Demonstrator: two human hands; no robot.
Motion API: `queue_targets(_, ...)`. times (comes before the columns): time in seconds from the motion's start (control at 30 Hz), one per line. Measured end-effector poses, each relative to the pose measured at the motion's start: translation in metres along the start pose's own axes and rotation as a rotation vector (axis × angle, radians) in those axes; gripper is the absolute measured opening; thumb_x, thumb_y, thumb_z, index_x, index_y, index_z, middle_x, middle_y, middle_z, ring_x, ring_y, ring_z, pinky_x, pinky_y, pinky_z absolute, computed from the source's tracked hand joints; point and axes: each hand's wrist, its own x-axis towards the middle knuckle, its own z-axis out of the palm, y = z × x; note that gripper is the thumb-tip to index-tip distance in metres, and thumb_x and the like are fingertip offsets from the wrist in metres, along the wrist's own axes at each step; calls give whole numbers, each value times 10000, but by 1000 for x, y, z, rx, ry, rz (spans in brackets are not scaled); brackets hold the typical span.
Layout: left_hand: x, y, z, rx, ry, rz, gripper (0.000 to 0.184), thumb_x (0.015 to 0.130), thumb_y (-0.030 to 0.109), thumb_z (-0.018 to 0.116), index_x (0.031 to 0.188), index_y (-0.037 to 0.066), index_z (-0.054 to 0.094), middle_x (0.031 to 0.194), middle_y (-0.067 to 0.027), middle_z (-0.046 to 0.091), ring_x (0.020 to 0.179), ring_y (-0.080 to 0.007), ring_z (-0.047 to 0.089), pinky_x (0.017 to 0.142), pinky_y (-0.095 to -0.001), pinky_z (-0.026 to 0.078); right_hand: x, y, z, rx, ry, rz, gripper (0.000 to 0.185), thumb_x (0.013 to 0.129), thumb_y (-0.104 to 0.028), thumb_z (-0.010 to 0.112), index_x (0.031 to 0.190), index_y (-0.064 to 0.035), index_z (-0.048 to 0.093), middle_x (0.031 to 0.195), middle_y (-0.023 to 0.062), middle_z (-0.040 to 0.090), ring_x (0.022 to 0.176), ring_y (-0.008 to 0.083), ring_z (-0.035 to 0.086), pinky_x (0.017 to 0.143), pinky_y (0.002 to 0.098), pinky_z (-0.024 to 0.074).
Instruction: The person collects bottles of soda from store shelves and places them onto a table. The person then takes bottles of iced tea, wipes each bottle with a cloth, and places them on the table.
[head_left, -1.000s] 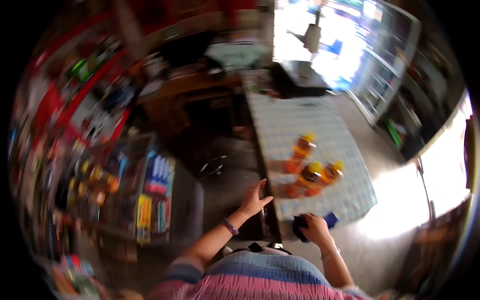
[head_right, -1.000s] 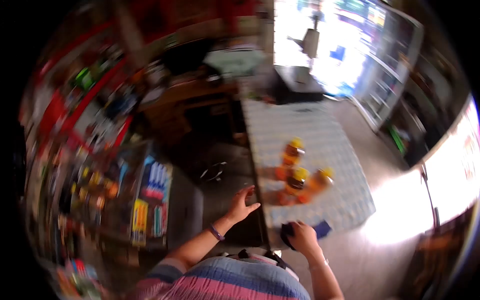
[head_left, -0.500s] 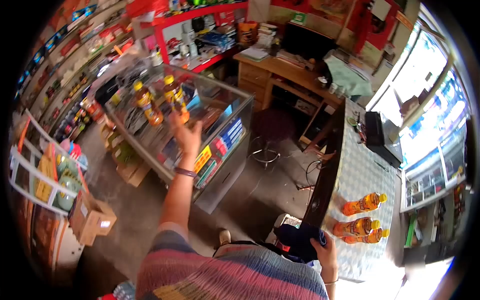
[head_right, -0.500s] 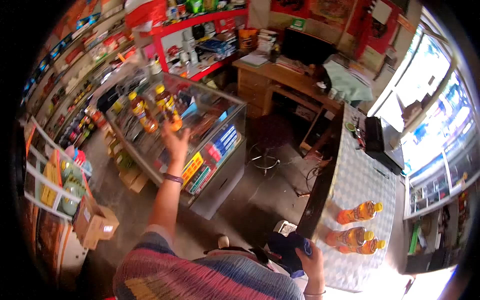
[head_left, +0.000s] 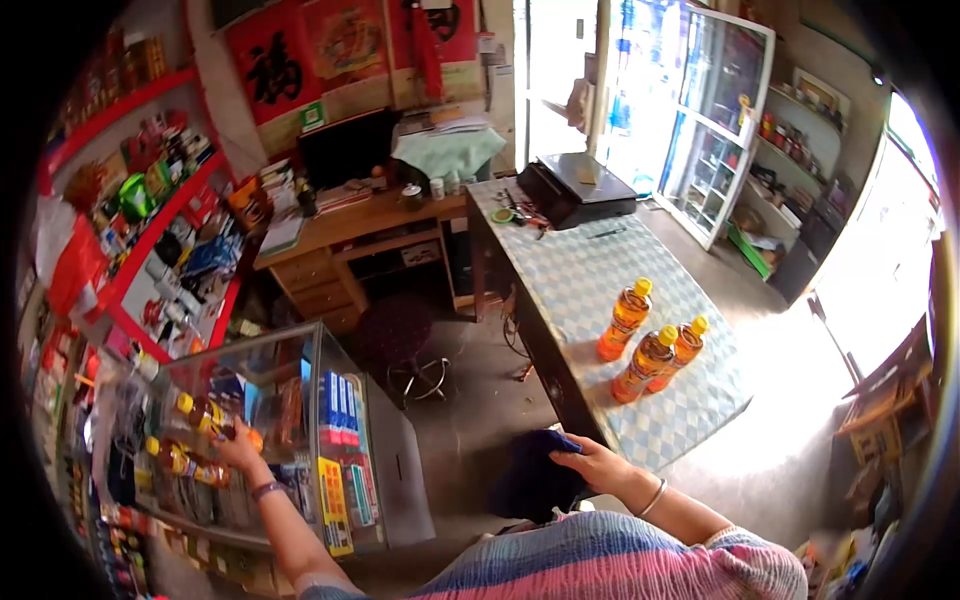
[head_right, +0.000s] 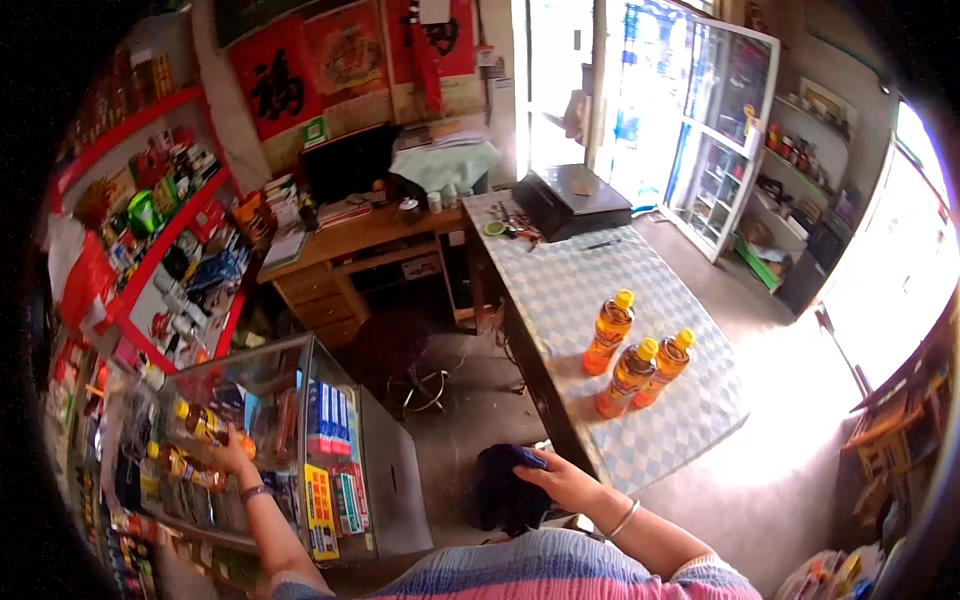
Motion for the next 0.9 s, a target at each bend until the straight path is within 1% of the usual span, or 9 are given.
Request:
queue_targets(0.2,-95,66,-35,-259,-148,160,743,740,263,771,1293,-67,400,1196,-206,554,1078,-314,561,916,-377,441,13,-27,17,317,-41,-48,333,930,-131,525,1242,-22,485,1114,93,615,969,191,618,852,313,508)
queue_targets(0.33,-197,124,-60,-539,-552,90,660,752,168,748,1277,-34,404,1169,-141,566,1045,-224,575,882,-328,463,16,-80,47,302,-124,-221,328,945,-128,497,1249,-11,462,1109,86,610,961,189,619,844,330,510)
queue_targets(0.4,-248,183,-89,-802,-898,-101,646,738,126,733,1273,-21,403,1103,-113,584,1002,-188,585,834,-293,482,13,-98,66,189,-224,-293,424,910,-83,525,1317,-22,424,1315,126,481,1212,245,478,996,385,403)
queue_targets(0.47,-297,197,-83,-846,-973,-16,631,697,121,748,1238,-11,451,1045,-100,593,956,-152,586,786,-265,486,18,-114,74,-559,-341,-1073,549,841,-107,622,1347,-61,414,1404,148,366,1325,301,320,1063,422,292)
queue_targets(0.5,-310,231,-105,-785,-1025,146,619,671,128,770,1200,-15,482,1008,-96,604,923,-146,593,768,-269,487,19,-115,79,-732,-346,-1160,653,760,-148,705,1350,-99,431,1453,164,274,1365,377,200,1100,450,187)
queue_targets(0.6,-343,280,-115,-853,-1014,463,572,598,179,827,1062,-24,559,871,-78,633,788,-136,615,689,-289,496,31,-116,77,-1111,-199,-1320,549,569,-108,705,1110,-95,610,1226,126,490,1207,389,392,997,440,372)
queue_targets(0.63,-349,277,-119,-775,-1252,247,559,587,198,839,1018,-26,563,816,-74,640,729,-153,622,667,-301,501,32,-121,68,-1054,-231,-1220,424,553,-94,695,973,-76,644,1071,99,550,1074,333,492,922,413,425)
queue_targets(0.73,-356,290,-121,-662,-1199,389,515,601,205,835,983,-18,573,828,-85,643,717,-160,624,674,-302,503,35,-133,42,-916,-309,-1183,340,577,-96,686,907,-28,642,923,110,585,893,307,578,802,379,483)
queue_targets(0.9,-371,298,-119,-1032,-1746,-93,648,645,118,749,1194,3,425,989,-120,599,835,-221,635,785,-358,528,35,-138,15,-617,-435,-1115,232,670,-90,641,876,10,605,837,105,603,813,230,603,733,314,474)
